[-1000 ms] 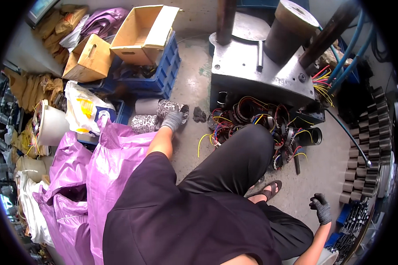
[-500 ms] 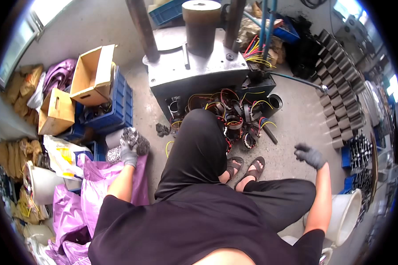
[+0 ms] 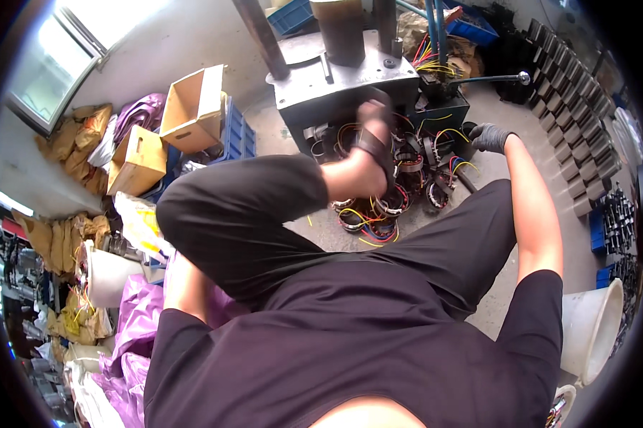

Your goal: The person trims stator wires using shears, unwraps and wipes metal sleeves with a cloth, and presses the stator coils into the sleeves using a press machine.

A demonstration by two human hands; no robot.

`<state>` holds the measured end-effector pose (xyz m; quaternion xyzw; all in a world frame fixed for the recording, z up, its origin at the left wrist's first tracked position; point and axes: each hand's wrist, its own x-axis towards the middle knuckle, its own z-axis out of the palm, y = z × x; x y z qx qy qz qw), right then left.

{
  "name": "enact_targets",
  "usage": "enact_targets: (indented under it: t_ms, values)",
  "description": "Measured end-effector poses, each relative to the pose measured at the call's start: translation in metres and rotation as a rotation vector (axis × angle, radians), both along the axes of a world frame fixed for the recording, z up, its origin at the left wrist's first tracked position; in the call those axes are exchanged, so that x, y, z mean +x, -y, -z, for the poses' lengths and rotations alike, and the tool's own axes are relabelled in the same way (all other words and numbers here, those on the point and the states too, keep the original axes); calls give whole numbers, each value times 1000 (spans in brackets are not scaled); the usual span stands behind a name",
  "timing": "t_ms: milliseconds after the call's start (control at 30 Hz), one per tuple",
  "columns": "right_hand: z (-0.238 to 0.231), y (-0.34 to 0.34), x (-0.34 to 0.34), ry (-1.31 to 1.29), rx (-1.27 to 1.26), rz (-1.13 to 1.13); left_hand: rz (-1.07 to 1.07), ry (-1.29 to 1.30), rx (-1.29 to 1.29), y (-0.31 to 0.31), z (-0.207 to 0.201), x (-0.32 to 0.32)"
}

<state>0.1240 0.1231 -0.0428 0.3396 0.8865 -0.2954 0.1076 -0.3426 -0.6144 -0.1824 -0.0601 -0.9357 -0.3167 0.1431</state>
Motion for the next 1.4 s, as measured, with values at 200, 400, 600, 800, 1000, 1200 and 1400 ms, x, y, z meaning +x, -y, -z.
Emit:
enact_targets:
  t_ms: [200,400,600,800,1000,1200,1400]
  values:
    - [-7,24,-15,23,40,-81,-55,17,-59,23,10,12]
    - [-3,37,29,107,-108,139,-42,13,-72,13,2,-8]
    - [21,40,70,220,-100,117,-21,-84,-54,-5,-14,-19]
    - [49,43,98,433,-117,78,116,116,38,-55,7,-39]
    - [35,48,62,401,-134,74,224,265,57,-105,94,-58]
    - [24,63,36,255,-103,-40,270,408,-380,-109,141,-31]
    - [-4,81,-22,126,-47,-261,353,-82,-74,-170,67,-65]
